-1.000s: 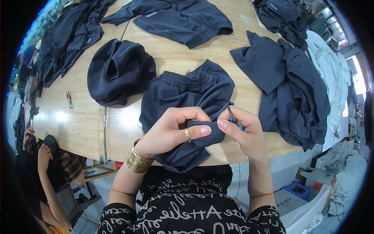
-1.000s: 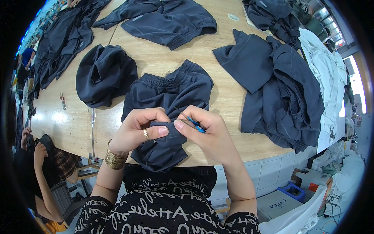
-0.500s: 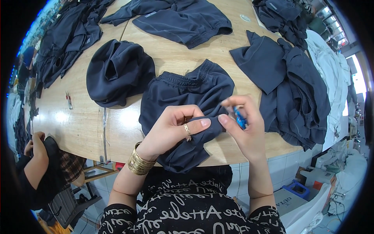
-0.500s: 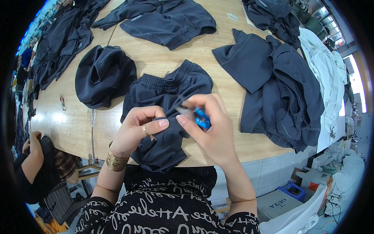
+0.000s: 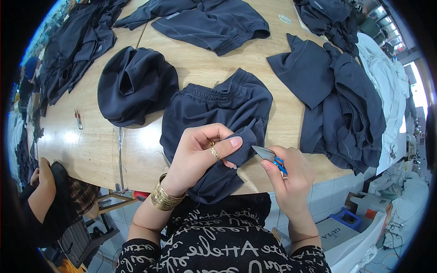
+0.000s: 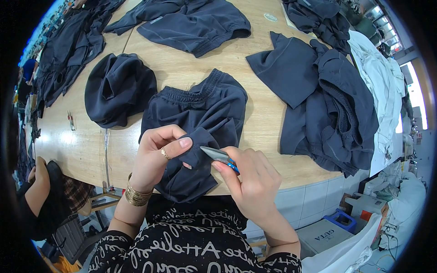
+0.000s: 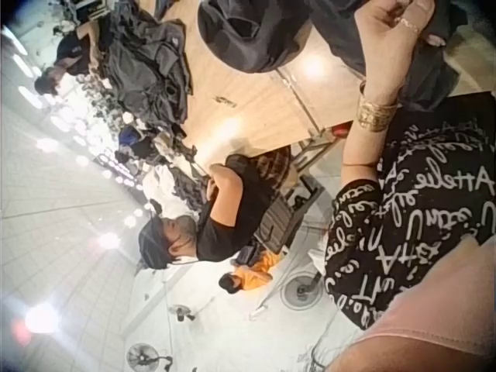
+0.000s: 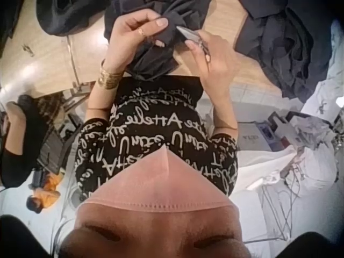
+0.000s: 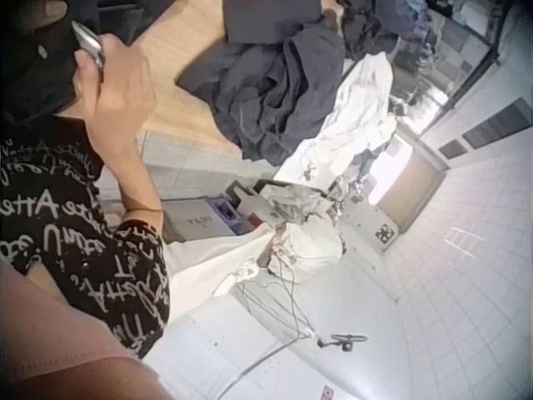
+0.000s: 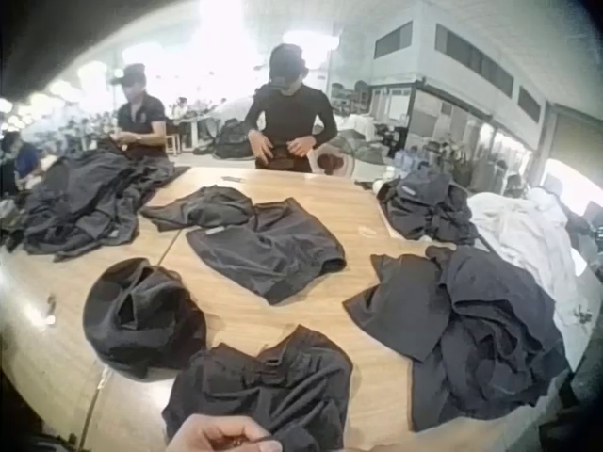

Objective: Trimming excess threads from manufactured shorts using thread snips at a garment factory workstation.

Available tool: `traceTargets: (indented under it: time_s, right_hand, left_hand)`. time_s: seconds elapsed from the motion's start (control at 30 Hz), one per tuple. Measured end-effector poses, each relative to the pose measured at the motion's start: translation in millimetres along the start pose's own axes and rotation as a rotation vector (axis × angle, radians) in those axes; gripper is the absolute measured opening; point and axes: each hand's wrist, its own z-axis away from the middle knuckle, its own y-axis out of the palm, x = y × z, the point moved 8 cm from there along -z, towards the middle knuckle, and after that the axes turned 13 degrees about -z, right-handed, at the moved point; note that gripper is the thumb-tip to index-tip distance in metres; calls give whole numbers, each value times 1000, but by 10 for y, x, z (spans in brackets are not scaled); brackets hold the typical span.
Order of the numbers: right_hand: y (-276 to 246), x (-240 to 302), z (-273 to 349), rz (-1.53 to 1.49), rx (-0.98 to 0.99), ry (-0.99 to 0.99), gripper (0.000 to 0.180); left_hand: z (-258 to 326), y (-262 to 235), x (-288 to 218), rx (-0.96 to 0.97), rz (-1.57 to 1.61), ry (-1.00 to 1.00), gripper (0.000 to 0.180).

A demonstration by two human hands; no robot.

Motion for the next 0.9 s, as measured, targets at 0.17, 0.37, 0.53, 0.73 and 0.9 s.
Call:
traceTargets:
  time_s: [0.17, 0.37, 0.53, 0.73, 0.9]
  right_hand:
    - [-5, 24, 0, 96, -6, -64, 24]
    - [-24, 44, -19, 120, 12, -78, 25]
    - [-35, 54, -31, 128, 15, -101, 25]
    - [-43, 57, -32, 151, 9, -101, 24]
    - [-52, 72, -32, 152, -1, -111, 24]
  left_hand:
    - [14, 9, -14, -1, -6, 15, 12]
    - [14, 19, -17, -1, -18, 23, 12]
    - [13, 27, -35, -1, -33, 34, 11]
    - [17, 19, -27, -16, -57, 29, 11]
    - [20, 22, -16, -18, -59, 25, 11]
